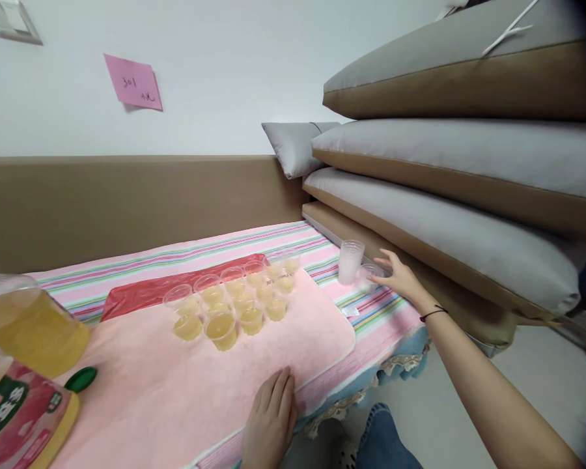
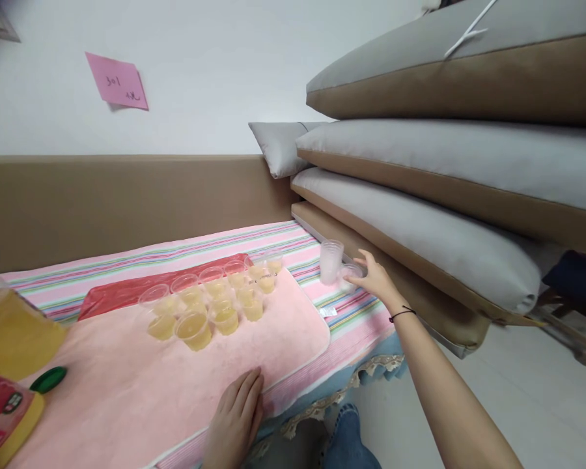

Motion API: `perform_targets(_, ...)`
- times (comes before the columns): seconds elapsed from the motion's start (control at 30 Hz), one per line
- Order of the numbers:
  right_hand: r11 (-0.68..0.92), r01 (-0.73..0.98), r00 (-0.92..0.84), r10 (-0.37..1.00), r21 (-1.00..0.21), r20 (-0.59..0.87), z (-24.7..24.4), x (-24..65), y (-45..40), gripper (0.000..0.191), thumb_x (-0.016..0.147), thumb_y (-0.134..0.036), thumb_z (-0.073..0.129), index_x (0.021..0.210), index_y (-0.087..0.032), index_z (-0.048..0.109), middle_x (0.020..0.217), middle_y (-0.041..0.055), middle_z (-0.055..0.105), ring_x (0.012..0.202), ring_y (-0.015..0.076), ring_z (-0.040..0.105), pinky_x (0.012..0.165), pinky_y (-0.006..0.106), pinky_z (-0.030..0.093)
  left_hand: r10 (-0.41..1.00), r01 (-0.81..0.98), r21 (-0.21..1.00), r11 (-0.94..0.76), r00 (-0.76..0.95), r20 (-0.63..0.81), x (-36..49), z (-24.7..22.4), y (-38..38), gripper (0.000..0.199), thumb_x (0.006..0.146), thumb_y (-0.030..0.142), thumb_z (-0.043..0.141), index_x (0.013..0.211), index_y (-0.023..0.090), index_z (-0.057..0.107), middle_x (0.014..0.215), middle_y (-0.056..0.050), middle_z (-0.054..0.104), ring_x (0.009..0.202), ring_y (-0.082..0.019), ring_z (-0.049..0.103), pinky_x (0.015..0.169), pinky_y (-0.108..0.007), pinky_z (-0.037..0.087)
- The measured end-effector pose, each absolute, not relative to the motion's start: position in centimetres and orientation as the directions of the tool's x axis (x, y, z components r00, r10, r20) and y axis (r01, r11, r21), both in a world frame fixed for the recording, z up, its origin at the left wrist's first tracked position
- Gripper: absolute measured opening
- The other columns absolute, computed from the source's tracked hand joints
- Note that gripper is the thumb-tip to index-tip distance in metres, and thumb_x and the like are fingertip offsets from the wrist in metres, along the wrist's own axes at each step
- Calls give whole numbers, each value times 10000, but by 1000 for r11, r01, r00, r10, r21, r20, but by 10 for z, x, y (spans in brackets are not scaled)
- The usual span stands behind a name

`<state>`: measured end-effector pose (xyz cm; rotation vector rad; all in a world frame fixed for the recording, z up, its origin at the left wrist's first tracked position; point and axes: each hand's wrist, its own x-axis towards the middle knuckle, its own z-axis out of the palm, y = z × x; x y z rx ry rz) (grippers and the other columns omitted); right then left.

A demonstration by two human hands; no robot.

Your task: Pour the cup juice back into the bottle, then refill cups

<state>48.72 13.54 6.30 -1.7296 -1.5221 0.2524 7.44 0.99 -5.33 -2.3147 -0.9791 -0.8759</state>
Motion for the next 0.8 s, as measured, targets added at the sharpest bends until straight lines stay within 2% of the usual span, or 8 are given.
perform_targets(0.13, 19, 726, 269, 912, -688, 309, 64, 489, 138, 1032, 605, -469, 805, 1478, -195, 328, 1375, 214, 594, 1280, 378, 553, 1049, 522, 427, 456, 752, -172, -637, 547, 702, 73, -53, 9, 318, 938, 154, 425, 1185, 128, 624, 1209, -79, 690, 1080, -196, 619, 919, -324, 497)
perform_targets(0.23, -43, 629, 389, 882, -776, 266, 51, 490, 144, 1206, 459, -405, 874, 1500, -192, 304, 1447, 245, 506, 1283, 414, 536, 1027, 538, 442, 458, 754, -178, -632, 549, 700, 73, -52, 9, 326, 937, 143, 404, 1177, 118, 625, 1202, -79, 692, 1071, -202, 625, 910, -327, 500)
perform_targets(0.3, -67, 518, 486, 843, -853, 230, 37, 488, 146, 1317, 395, -389, 884, 1526, -185, 241, 1461, 259, 476, 1252, 422, 557, 1006, 540, 460, 463, 760, -173, -627, 541, 702, 73, -52, 8, 332, 934, 131, 396, 1172, 120, 626, 1195, -78, 695, 1064, -204, 629, 908, -328, 499)
perform_targets(0.4, -75, 412, 557, 810, -908, 186, 13, 481, 145, 1394, 412, -454, 853, 1550, -152, 107, 1397, 269, 519, 1179, 395, 609, 966, 526, 495, 465, 765, -169, -622, 534, 706, 74, -53, 8, 330, 926, 121, 403, 1168, 123, 627, 1192, -79, 695, 1062, -207, 631, 910, -331, 497)
perform_targets(0.57, -19, 364, 598, 772, -931, 218, -18, 467, 143, 1383, 457, -530, 816, 1544, -135, 57, 1216, 199, 633, 1126, 340, 629, 983, 490, 485, 470, 760, -171, -627, 544, 695, 73, -55, 8, 325, 924, 132, 425, 1184, 118, 620, 1203, -85, 691, 1067, -205, 625, 905, -336, 503)
perform_targets(0.7, 28, 368, 616, 742, -930, 266, -30, 464, 144, 1291, 511, -520, 801, 1534, -148, 106, 1075, 126, 665, 1075, 316, 633, 970, 481, 485, 456, 753, -188, -631, 556, 695, 73, -55, 9, 319, 933, 146, 425, 1182, 106, 621, 1199, -92, 691, 1067, -210, 623, 901, -341, 505)
perform_targets(0.8, 42, 385, 612, 736, -922, 289, -36, 462, 143, 1216, 528, -496, 800, 1517, -170, 174, 1045, 91, 652, 1056, 299, 627, 967, 473, 485, 459, 753, -184, -632, 555, 694, 74, -53, 9, 320, 936, 140, 413, 1175, 104, 623, 1198, -91, 692, 1070, -211, 622, 909, -341, 502)
